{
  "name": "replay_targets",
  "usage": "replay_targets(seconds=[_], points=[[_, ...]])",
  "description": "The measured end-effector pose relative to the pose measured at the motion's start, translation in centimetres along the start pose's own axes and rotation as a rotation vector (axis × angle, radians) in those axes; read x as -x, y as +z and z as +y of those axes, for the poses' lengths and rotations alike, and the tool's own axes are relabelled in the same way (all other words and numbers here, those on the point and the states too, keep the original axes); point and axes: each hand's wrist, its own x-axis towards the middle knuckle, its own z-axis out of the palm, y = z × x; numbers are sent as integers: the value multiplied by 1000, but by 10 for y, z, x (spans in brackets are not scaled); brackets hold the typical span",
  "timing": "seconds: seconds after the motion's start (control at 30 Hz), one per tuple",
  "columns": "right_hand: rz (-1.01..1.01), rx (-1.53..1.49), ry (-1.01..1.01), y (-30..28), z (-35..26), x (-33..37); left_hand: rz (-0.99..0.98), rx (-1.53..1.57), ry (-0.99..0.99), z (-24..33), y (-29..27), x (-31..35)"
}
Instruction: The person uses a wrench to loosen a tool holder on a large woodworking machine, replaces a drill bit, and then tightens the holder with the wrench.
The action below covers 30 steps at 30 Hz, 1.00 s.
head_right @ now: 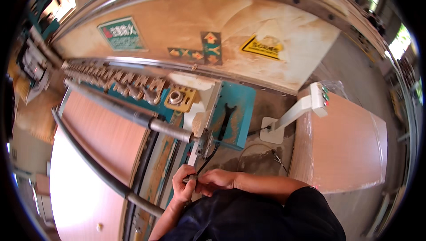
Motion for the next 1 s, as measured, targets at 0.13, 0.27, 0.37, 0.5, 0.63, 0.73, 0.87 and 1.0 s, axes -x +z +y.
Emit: replay_targets(seconds=[0.13,0.27,0.37,0.5,0.63,0.73,0.87,1.0], points=[[-44,145,-21,0,0,26,180,-180,31,11,37,22],[35,623,-29,-2,-3,70,386,-259,-144,23,95,44],[86,858,-139,-7,15,87,560,-278,-407,31,131,57],[38,1447,-495,-13,34,89,820,-230,-677,37,159,84],[-150,1767,-641,-14,61,79,1052,-7,-900,13,176,128],[-327,1805,-664,-17,94,72,1189,208,-1118,1,189,166],[-498,1815,-495,-2,146,74,1255,242,-1179,-17,212,245],[-380,975,526,28,193,65,1190,202,-1014,31,209,295]])
